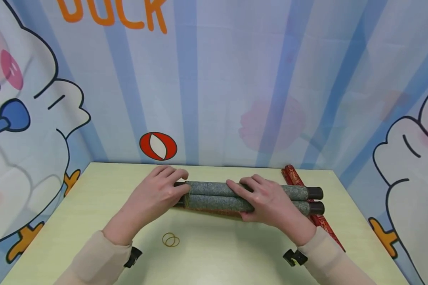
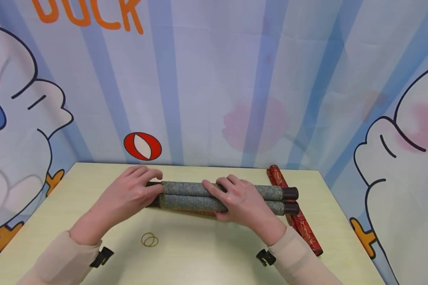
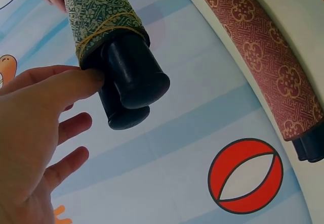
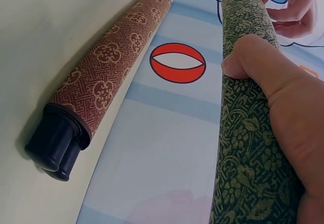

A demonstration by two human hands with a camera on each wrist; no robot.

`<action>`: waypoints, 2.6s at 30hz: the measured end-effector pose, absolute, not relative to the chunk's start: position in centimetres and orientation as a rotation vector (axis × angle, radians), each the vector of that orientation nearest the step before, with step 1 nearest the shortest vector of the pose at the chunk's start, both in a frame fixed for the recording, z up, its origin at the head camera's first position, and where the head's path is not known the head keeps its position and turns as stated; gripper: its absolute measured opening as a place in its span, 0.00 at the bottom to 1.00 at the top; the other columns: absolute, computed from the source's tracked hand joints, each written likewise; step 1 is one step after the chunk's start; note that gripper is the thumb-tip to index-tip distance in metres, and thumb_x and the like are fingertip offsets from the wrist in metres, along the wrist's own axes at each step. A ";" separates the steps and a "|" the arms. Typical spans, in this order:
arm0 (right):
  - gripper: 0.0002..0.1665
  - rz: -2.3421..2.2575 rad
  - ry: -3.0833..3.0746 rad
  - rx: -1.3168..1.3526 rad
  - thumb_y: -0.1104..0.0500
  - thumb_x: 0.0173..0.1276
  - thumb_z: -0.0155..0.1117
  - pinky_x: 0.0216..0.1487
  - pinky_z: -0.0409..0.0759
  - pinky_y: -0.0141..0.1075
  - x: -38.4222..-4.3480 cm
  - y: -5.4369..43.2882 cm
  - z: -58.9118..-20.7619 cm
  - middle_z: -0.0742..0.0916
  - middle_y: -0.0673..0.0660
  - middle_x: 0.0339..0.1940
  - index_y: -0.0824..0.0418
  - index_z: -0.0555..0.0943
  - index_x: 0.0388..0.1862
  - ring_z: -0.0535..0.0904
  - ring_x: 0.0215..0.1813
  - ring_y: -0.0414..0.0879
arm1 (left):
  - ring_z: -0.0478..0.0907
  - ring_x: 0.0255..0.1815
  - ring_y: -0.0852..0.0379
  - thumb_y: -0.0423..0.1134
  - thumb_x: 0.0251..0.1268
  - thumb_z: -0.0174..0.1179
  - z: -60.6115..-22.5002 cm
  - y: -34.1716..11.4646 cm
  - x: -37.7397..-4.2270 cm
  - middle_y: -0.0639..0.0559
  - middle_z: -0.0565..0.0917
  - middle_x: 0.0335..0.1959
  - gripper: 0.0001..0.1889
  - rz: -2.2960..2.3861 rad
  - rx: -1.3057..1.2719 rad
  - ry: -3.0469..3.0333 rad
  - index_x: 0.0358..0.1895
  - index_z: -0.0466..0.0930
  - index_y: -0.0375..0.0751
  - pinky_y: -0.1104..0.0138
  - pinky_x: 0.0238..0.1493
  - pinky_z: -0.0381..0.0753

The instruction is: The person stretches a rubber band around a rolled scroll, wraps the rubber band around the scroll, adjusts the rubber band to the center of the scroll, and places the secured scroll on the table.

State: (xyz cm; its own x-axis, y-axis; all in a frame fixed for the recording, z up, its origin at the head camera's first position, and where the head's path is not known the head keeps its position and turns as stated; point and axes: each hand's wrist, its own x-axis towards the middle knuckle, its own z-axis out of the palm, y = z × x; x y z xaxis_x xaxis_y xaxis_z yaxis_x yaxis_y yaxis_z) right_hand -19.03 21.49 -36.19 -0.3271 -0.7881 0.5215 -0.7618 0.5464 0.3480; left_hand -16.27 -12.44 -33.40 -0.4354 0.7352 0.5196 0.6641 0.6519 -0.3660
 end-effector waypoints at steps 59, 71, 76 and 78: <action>0.59 -0.060 -2.117 1.259 0.41 0.43 0.90 0.37 0.88 0.44 -18.2 21.8 -35.7 0.87 0.57 0.51 0.55 0.78 0.75 0.85 0.47 0.53 | 0.79 0.49 0.54 0.48 0.68 0.74 -34.7 -11.9 -16.9 0.64 0.91 0.44 0.06 -0.837 -0.712 -2.597 0.45 0.90 0.57 0.49 0.54 0.78; 0.57 -0.026 -2.078 1.285 0.42 0.43 0.88 0.40 0.88 0.44 -18.3 21.5 -36.2 0.87 0.56 0.49 0.56 0.79 0.75 0.84 0.46 0.52 | 0.78 0.46 0.54 0.43 0.69 0.72 -34.1 -13.1 -17.3 0.55 0.82 0.43 0.09 -1.190 -0.787 -2.819 0.47 0.83 0.51 0.58 0.46 0.84; 0.58 -0.010 -2.083 1.293 0.42 0.43 0.88 0.41 0.88 0.44 -18.4 21.3 -36.3 0.87 0.56 0.50 0.55 0.79 0.75 0.85 0.46 0.52 | 0.78 0.44 0.54 0.43 0.64 0.73 -34.0 -13.4 -17.4 0.55 0.81 0.43 0.15 -1.215 -0.856 -2.850 0.50 0.80 0.48 0.58 0.43 0.82; 0.58 -0.004 -2.087 1.287 0.42 0.43 0.89 0.40 0.88 0.44 -18.5 21.3 -36.2 0.87 0.57 0.50 0.55 0.79 0.75 0.85 0.46 0.53 | 0.76 0.48 0.53 0.43 0.61 0.75 -33.9 -13.5 -17.3 0.56 0.82 0.46 0.19 -1.146 -0.880 -2.853 0.52 0.80 0.49 0.56 0.48 0.79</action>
State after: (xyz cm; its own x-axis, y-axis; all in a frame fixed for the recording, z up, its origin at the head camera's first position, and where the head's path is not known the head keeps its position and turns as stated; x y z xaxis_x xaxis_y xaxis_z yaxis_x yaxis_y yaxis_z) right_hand -18.46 21.32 -36.24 -0.2837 -0.7927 0.5396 -0.7904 0.5119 0.3365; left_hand -17.32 -13.51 -33.89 -0.8470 0.5109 0.1469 0.4706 0.5920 0.6542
